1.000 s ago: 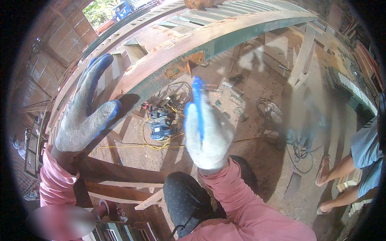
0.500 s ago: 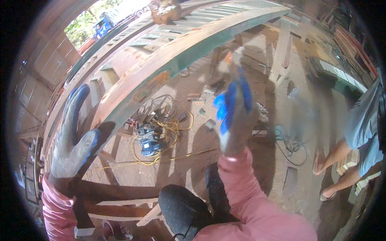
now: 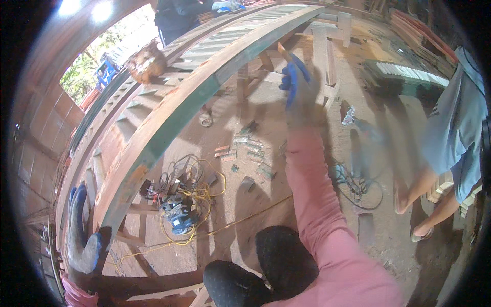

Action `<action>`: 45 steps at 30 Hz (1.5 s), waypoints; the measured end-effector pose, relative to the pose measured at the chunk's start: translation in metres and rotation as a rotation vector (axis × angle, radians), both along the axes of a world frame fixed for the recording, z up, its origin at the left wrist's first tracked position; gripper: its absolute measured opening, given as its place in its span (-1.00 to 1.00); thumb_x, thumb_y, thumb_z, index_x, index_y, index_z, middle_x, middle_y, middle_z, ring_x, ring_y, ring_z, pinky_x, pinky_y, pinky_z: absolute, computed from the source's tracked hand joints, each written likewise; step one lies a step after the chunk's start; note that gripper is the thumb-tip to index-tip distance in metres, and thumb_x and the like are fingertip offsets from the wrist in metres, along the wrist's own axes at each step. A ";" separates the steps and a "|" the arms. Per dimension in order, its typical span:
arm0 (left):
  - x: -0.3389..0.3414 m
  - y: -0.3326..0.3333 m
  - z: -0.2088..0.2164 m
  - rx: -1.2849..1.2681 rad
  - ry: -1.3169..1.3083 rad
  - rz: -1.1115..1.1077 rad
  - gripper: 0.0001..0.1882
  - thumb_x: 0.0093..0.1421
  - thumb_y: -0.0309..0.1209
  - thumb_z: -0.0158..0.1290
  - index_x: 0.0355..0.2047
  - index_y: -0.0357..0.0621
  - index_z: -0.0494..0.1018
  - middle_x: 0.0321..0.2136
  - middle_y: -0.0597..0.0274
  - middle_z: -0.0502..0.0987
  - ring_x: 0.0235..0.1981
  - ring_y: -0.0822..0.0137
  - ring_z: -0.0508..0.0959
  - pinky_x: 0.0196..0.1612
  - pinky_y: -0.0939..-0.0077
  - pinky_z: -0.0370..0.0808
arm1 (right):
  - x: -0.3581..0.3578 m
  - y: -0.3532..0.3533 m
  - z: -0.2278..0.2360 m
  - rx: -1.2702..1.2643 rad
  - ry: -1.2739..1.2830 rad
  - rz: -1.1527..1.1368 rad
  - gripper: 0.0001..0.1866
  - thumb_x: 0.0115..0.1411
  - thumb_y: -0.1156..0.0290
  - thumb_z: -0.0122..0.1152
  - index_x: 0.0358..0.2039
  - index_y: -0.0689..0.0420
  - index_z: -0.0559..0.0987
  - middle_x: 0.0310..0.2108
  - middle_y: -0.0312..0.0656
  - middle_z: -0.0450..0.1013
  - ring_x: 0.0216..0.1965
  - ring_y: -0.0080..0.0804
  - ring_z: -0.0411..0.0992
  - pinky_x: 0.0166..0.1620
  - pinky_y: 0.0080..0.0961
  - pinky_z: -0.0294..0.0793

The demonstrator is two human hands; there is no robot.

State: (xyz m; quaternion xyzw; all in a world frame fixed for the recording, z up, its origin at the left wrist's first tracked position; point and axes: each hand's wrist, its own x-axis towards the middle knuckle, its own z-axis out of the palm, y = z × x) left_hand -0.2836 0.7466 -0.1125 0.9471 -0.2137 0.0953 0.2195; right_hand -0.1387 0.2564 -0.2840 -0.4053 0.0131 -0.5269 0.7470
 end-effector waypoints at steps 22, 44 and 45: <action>0.003 0.021 0.011 0.558 -0.257 0.033 -0.08 0.36 0.22 -0.10 0.40 -0.36 0.17 0.40 -0.18 0.23 0.47 -0.19 0.12 0.48 -0.08 0.00 | 0.102 -0.088 0.009 -0.779 0.532 -0.865 -0.57 0.29 0.31 0.17 0.16 0.08 0.57 -0.25 -0.07 0.57 -0.23 -0.01 0.57 -0.19 -0.08 0.57; 0.003 0.014 0.011 0.604 -0.278 0.100 -0.06 0.33 0.30 -0.13 0.40 -0.27 0.21 0.39 -0.14 0.26 0.46 -0.19 0.16 0.47 -0.12 0.03 | 0.073 -0.088 0.027 -0.805 0.541 -0.555 -0.59 0.33 0.33 0.07 0.17 0.08 0.55 -0.18 0.06 0.60 -0.18 0.09 0.59 -0.14 -0.01 0.58; 0.003 0.014 0.010 0.604 -0.273 0.102 -0.05 0.32 0.32 -0.13 0.40 -0.26 0.21 0.39 -0.13 0.26 0.46 -0.19 0.16 0.47 -0.13 0.03 | 0.068 -0.083 0.026 -0.847 0.552 -0.589 -0.59 0.33 0.33 0.08 0.17 0.09 0.55 -0.17 0.07 0.60 -0.18 0.10 0.59 -0.14 -0.02 0.58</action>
